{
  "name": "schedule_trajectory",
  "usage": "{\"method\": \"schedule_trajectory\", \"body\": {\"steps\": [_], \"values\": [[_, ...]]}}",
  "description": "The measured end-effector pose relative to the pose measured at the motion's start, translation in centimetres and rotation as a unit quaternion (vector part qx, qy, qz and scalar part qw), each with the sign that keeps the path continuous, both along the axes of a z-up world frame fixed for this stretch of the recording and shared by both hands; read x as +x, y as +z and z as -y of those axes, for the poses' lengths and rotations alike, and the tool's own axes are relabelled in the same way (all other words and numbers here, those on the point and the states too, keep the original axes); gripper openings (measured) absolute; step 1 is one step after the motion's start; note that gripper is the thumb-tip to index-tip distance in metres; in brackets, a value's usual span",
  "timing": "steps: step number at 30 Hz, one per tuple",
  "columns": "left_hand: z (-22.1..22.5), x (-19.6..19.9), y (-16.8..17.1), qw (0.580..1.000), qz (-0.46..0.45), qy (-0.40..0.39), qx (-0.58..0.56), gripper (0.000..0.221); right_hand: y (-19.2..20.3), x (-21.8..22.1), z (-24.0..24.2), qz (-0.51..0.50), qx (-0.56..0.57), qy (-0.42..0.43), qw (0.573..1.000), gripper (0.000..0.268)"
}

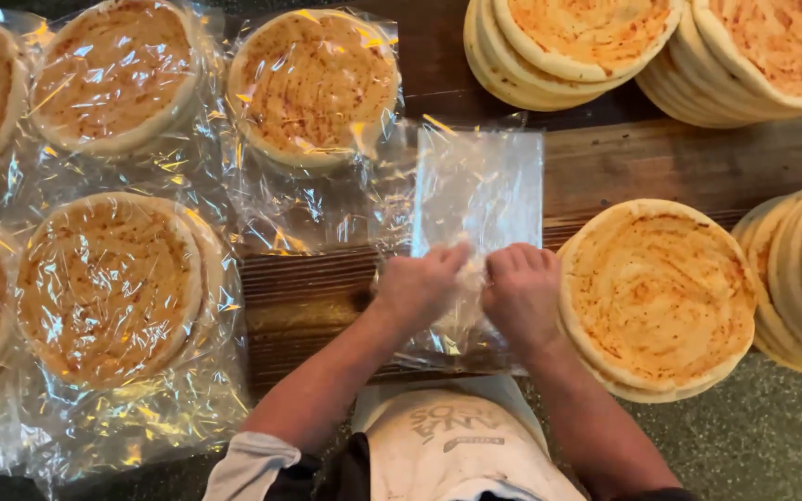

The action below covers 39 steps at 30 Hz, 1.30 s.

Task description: The person places several pizza crusts individually into plastic bags by hand and then sets the bagged crusts on a wooden surface.

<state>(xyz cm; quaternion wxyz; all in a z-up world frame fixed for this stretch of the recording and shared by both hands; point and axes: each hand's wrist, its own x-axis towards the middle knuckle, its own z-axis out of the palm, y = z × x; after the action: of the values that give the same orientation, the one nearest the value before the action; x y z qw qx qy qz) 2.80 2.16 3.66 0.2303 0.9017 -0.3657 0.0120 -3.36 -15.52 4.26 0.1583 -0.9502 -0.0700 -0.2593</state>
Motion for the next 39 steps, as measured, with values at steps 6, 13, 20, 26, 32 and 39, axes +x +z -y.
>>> {"method": "schedule_trajectory", "body": {"steps": [6, 13, 20, 26, 32, 39], "values": [[-8.4, 2.0, -6.7, 0.952, 0.090, 0.218, 0.195, 0.010, -3.8, -0.7, 6.9, -0.060, -0.126, -0.095, 0.986, 0.014], [-1.7, 2.5, -1.8, 0.979, 0.076, 0.008, 0.191, 0.015, 6.6, 2.7, 9.9, -0.436, 0.093, -0.086, 0.891, 0.067], [1.7, 5.0, -5.6, 0.936, -0.282, 0.183, 0.104, 0.029, -0.8, 4.6, 26.9, -0.440, -0.100, -0.146, 0.880, 0.078], [3.4, 5.6, -0.1, 0.899, -0.382, 0.182, 0.116, 0.047, 10.0, -0.6, 26.4, -0.349, 0.128, -0.066, 0.926, 0.034], [3.5, 6.8, -1.5, 0.898, -0.392, 0.126, 0.157, 0.049, 4.1, -3.7, 19.8, -0.371, 0.446, -0.058, 0.812, 0.027], [-1.1, 8.8, -2.0, 0.881, -0.462, 0.068, 0.077, 0.054, 0.6, -6.7, 3.2, -0.269, 0.684, -0.253, 0.629, 0.014]]}}
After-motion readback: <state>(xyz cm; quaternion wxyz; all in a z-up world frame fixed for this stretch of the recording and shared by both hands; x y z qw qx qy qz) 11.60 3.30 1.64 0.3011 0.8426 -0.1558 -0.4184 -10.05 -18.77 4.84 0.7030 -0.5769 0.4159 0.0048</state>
